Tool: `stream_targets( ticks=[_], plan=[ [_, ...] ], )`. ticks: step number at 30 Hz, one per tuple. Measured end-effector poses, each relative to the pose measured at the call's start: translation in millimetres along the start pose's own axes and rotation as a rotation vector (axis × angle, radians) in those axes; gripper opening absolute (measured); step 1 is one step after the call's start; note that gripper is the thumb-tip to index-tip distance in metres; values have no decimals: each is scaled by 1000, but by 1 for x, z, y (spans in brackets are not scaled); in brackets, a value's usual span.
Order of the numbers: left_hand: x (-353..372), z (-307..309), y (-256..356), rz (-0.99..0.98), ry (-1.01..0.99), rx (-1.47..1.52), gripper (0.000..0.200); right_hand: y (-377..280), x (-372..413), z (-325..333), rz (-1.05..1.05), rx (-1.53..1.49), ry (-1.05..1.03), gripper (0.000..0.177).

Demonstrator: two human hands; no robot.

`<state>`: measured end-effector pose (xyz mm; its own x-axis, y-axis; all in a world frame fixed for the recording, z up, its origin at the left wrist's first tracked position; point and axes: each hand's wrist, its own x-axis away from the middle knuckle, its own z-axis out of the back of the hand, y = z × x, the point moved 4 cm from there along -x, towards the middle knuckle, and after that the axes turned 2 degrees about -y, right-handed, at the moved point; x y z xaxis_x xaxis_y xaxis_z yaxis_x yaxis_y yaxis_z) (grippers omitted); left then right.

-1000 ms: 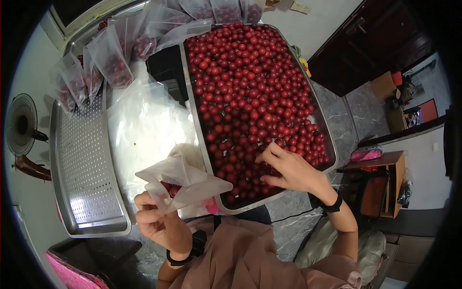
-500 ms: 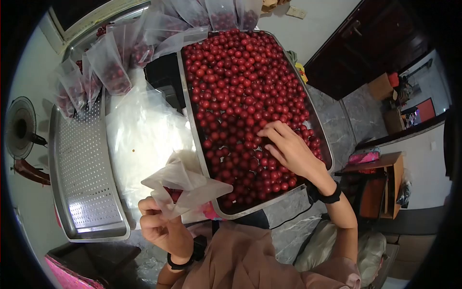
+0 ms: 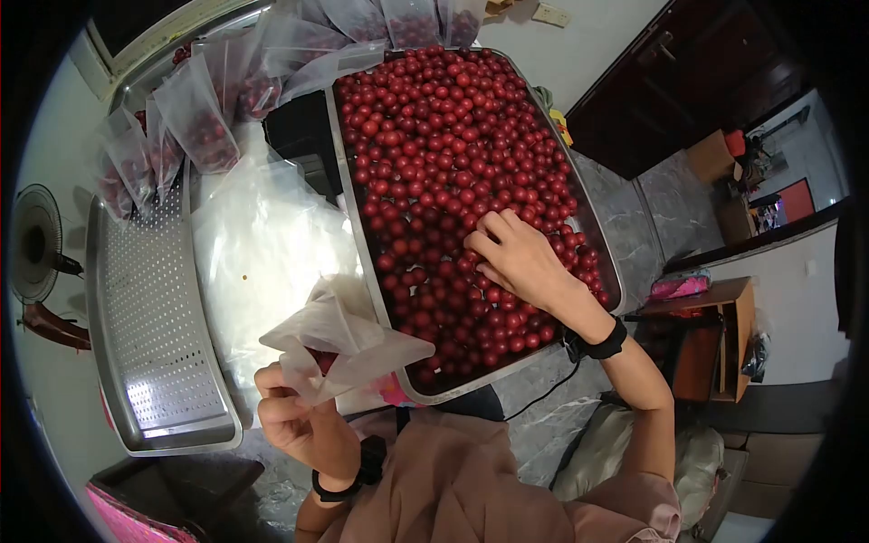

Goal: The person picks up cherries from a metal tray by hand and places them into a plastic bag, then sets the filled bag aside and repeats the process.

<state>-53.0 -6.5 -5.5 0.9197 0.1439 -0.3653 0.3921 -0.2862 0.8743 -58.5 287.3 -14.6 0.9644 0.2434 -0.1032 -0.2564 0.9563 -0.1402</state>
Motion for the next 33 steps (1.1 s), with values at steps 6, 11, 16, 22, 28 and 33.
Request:
stream_targets(
  ticks=[6, 11, 16, 22, 28, 33],
  plan=[
    [-1, 1, 1, -18, -30, -4, 25, 3, 14, 19, -114, -206, -32, 34],
    [-1, 1, 1, -34, -112, -28, 19, 14, 40, 24, -201, -272, -80, 24],
    [0, 0, 1, -24, -122, -54, 17, 22, 60, 25, -283, -340, -147, 14],
    [1, 0, 0, -5, -48, -53, 25, 26, 44, 34, -320, -333, 12, 20],
    [4, -5, 5, -67, -100, -101, 23, 31, 10, 15, -279, -272, 89, 27],
    [7, -4, 6, -117, -121, -135, 25, 30, -2, 9, -321, -168, 151, 33]
  ],
)
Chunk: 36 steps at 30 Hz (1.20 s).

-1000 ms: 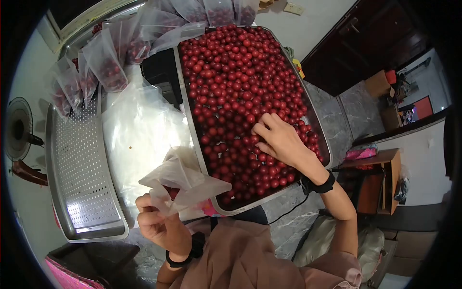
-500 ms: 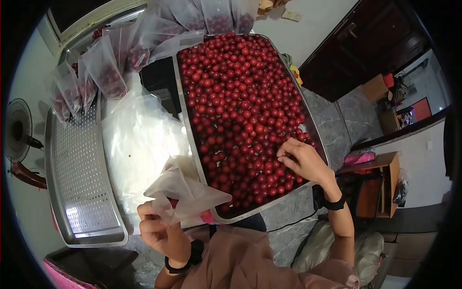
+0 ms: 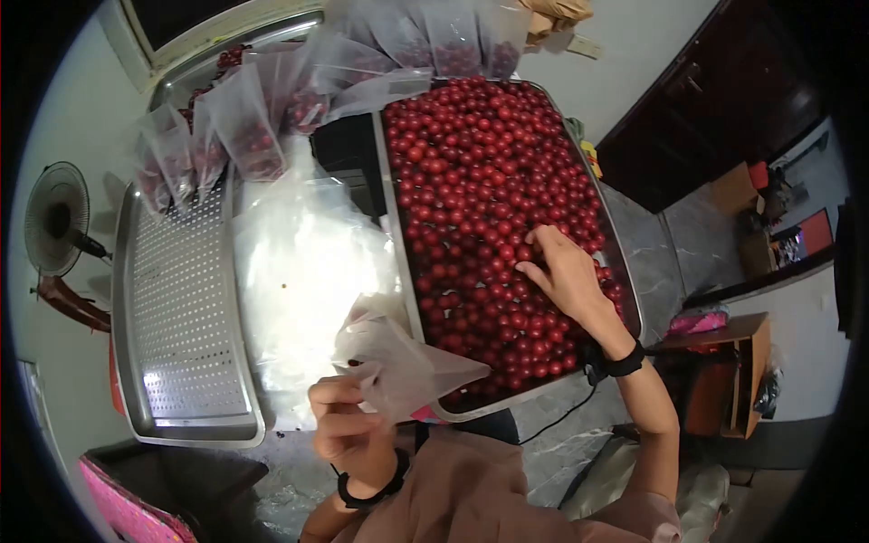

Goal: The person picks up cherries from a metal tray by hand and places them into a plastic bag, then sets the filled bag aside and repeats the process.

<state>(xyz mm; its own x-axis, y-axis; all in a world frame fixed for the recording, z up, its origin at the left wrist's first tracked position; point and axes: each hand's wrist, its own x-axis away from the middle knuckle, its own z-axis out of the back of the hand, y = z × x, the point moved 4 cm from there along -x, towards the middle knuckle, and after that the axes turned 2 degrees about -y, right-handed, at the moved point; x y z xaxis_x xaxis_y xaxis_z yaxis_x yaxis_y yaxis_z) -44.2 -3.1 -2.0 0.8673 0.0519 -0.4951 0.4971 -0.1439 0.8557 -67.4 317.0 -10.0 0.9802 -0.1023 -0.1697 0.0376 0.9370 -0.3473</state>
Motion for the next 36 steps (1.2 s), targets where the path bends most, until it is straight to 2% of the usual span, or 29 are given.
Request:
stream_targets(
  ticks=[6, 8, 10, 12, 14, 16, 17, 18, 21, 25, 27, 30, 34, 36],
  plan=[
    [5, 2, 2, -5, 6, -1, 24, -6, 9, 11, 0, -83, 22, 28],
    [4, -2, 5, -32, -56, -30, 21, -32, 16, 28, -67, -395, -84, 24],
    [4, -3, 5, -38, -58, -4, 19, -65, 29, 46, -29, -639, -113, 23],
    [6, -6, 5, -69, -133, -36, 20, -94, 45, 58, -20, -837, -206, 33],
    [13, -4, -1, -71, -114, -24, 22, -127, 49, 77, -14, -802, -474, 37],
    [16, -5, 2, -140, -248, -82, 32, -147, 51, 78, 181, -772, -457, 39],
    [20, -7, 2, -181, -247, -133, 34, -152, 51, 74, 249, -714, -428, 40],
    [22, -7, 2, -182, -244, -135, 34, -156, 51, 74, 253, -713, -430, 40],
    [31, -11, -1, -220, -313, -170, 33, -167, 53, 81, 374, -448, -299, 44],
    [37, -12, -2, -197, -290, -187, 33, -166, 71, 99, 280, -420, -345, 42],
    [37, -12, -1, -187, -305, -185, 34, -160, 81, 98, 115, -533, -501, 40],
    [36, -11, -1, -198, -308, -178, 35, -158, 82, 91, 157, -501, -528, 40],
    [36, -9, 2, -245, -351, -191, 37, -158, 78, 75, 132, -459, -492, 43],
    [39, -10, 4, -291, -359, -234, 35, -157, 75, 68, 174, -378, -367, 45]
  ],
)
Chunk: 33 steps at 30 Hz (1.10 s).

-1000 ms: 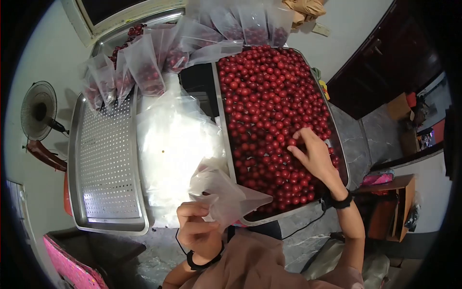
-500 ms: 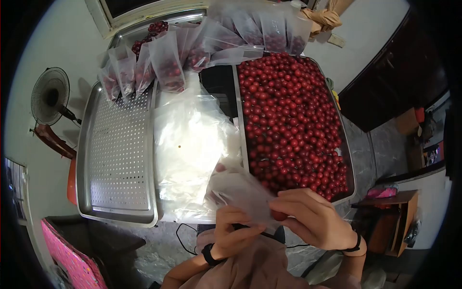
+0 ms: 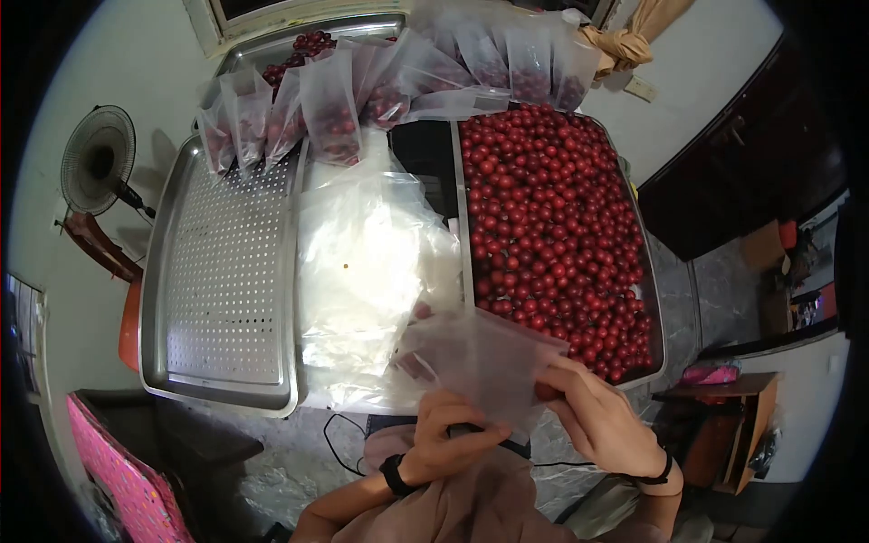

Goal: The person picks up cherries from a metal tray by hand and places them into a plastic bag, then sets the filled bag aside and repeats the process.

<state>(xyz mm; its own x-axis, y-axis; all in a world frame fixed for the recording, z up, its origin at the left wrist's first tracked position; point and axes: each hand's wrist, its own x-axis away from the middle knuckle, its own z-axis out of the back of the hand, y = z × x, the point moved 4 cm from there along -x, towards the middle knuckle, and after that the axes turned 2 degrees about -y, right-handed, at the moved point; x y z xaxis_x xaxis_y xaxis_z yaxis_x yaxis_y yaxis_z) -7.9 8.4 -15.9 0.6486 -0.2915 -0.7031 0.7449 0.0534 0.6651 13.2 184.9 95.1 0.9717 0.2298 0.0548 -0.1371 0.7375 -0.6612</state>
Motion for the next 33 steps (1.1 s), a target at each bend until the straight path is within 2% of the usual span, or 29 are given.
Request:
stream_targets(
  ticks=[4, 9, 12, 21, 25, 27, 28, 30, 33],
  plan=[
    [5, -2, 1, -15, -13, -13, 33, 10, -13, -12, -111, -74, -113, 45],
    [6, -1, 0, -32, -45, -10, 34, 35, -36, -53, 179, -295, -206, 33],
    [12, -2, -3, -14, -61, 22, 36, 56, -47, -83, 178, -408, -194, 33],
    [14, 0, -2, 18, -70, 7, 40, 72, -53, -116, 253, -406, -24, 38],
    [12, 0, -4, 40, -35, 22, 39, 45, -17, -65, 141, -217, -151, 38],
    [10, -1, -4, 44, -24, 30, 39, 31, -4, -30, 43, -382, -88, 25],
    [8, -1, -4, 46, -15, 38, 38, 30, 0, -18, 43, -384, -87, 25],
    [5, -1, -3, 48, -6, 48, 38, 39, 9, 1, -96, -459, -53, 22],
    [3, -1, -3, 63, -15, 37, 38, 62, 17, 27, -199, -379, 187, 18]
  ],
)
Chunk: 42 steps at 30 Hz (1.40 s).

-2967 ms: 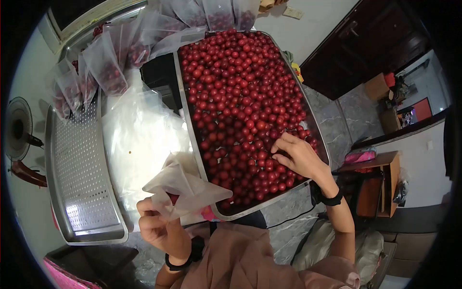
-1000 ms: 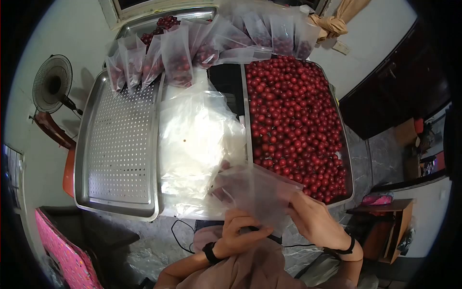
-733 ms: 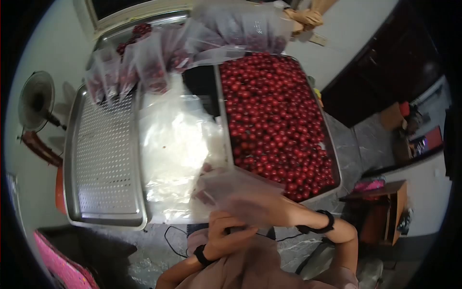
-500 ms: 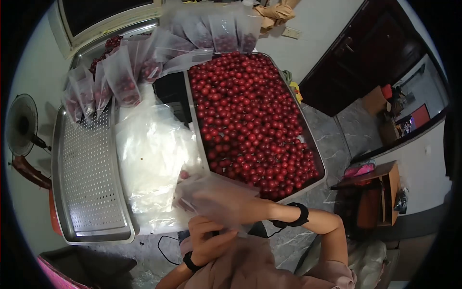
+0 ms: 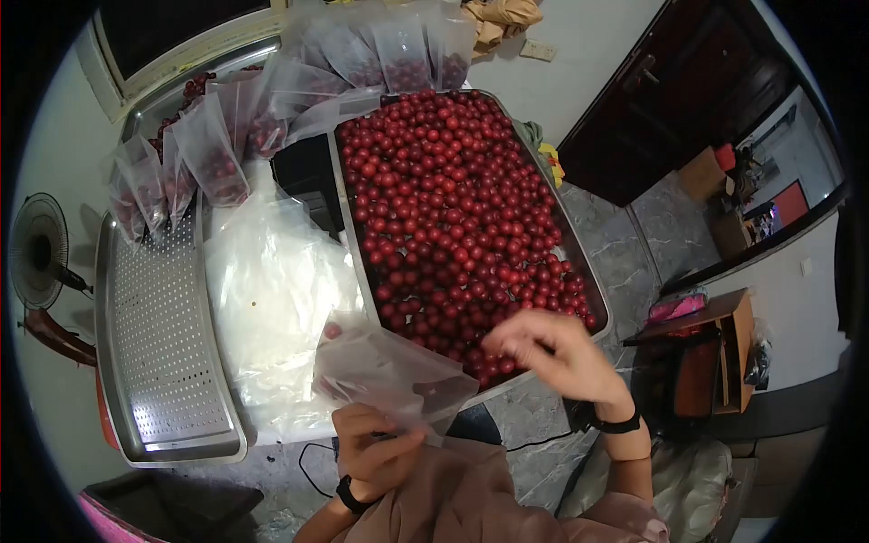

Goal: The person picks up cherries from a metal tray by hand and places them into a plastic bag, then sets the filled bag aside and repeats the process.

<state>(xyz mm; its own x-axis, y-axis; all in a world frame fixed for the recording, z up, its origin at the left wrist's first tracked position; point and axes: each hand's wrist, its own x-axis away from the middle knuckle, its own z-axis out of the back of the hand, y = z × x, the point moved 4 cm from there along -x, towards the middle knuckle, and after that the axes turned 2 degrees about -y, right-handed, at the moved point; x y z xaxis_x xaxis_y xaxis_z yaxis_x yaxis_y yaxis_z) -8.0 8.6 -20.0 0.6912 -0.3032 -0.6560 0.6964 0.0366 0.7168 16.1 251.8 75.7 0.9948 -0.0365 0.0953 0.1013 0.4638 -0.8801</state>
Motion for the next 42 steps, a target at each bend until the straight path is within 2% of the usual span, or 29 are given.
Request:
stream_targets(
  ticks=[1, 3, 6, 10, 17, 23, 27, 29, 30, 33, 37, 42],
  plan=[
    [0, 0, 0, 2, 11, 10, 38, 10, -6, 7, 9, 40, 91, 16],
    [-1, 1, 0, 5, 21, 18, 38, 29, -22, 20, 174, 352, 176, 18],
    [-1, 2, 0, 7, 22, 16, 38, 64, -45, 23, 212, 560, 154, 27],
    [-4, 4, 1, 5, 38, 32, 38, 95, -65, 18, 123, 723, 96, 28],
    [-6, 2, 1, -10, 63, 39, 35, 101, -77, 11, 104, 903, 101, 31],
    [-4, -2, -2, 11, 72, 61, 34, 93, -74, 13, 149, 854, 114, 29],
    [-6, -1, -2, -36, 40, 57, 36, 65, -53, 10, 132, 512, 144, 27],
    [-6, -2, -1, -33, 39, 45, 36, 40, -35, 6, 33, 333, 87, 29],
    [-6, -2, -1, -28, 39, 57, 35, 28, -26, 2, 64, 286, 88, 31],
    [-6, -2, -2, -18, 31, 59, 35, -17, -4, -6, 176, 304, -57, 35],
    [-6, -2, -1, -20, 21, 41, 37, -34, 13, -28, 110, 204, -220, 37],
    [-9, 2, 4, -24, 51, 5, 40, -53, 13, -47, 195, 416, -170, 36]
  ],
)
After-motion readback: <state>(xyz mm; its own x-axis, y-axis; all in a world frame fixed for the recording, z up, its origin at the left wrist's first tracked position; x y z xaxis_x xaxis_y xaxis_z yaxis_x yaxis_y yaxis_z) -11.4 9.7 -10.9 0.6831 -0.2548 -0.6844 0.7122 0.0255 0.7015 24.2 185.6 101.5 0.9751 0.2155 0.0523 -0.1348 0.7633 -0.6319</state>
